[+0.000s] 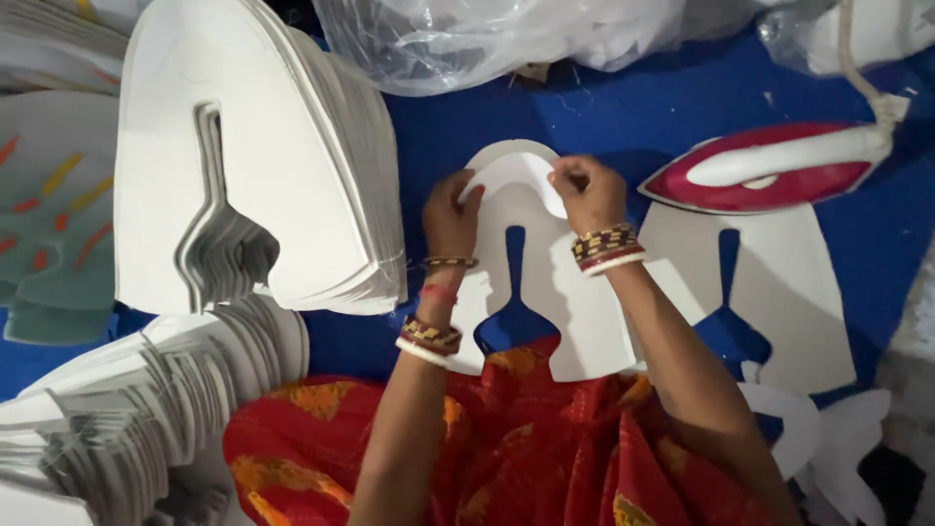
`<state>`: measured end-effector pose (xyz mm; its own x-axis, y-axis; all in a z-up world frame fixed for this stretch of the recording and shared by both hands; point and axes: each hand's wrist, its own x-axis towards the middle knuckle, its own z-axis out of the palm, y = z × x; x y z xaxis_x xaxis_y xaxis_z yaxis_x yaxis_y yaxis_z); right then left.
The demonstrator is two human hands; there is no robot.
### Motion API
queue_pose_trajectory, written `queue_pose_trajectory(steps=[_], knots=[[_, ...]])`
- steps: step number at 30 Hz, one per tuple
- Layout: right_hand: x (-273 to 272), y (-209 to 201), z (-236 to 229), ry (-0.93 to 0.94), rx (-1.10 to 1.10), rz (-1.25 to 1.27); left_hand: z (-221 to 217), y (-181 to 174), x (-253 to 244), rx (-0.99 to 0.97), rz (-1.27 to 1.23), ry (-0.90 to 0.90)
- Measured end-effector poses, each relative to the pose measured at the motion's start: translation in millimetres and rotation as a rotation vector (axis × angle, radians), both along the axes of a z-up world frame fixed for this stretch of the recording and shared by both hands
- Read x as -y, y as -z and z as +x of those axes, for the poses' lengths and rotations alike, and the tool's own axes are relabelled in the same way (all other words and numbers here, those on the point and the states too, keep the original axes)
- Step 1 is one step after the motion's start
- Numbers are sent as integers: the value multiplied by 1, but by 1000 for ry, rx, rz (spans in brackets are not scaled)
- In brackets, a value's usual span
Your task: The person irons white, shaped fabric pieces using a red and white electric iron. They pick up pieces from a stack, place them on a blue surface, iron them, and then move them to a separate pile.
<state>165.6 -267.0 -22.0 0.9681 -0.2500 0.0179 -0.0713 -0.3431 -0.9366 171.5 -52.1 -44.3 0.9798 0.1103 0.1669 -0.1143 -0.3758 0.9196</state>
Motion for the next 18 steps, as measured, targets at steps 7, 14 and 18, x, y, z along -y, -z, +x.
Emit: queue_pose_trajectory(steps=[7, 14, 18], knots=[[-5, 11, 26, -5, -11, -130, 15, -2, -1, 13, 137, -55], [-9, 9, 32, -34, 114, -263, 9, -24, 1, -3, 207, -59], [-8, 14, 34, -45, 151, -313, 9, -24, 1, -45, 248, -69]])
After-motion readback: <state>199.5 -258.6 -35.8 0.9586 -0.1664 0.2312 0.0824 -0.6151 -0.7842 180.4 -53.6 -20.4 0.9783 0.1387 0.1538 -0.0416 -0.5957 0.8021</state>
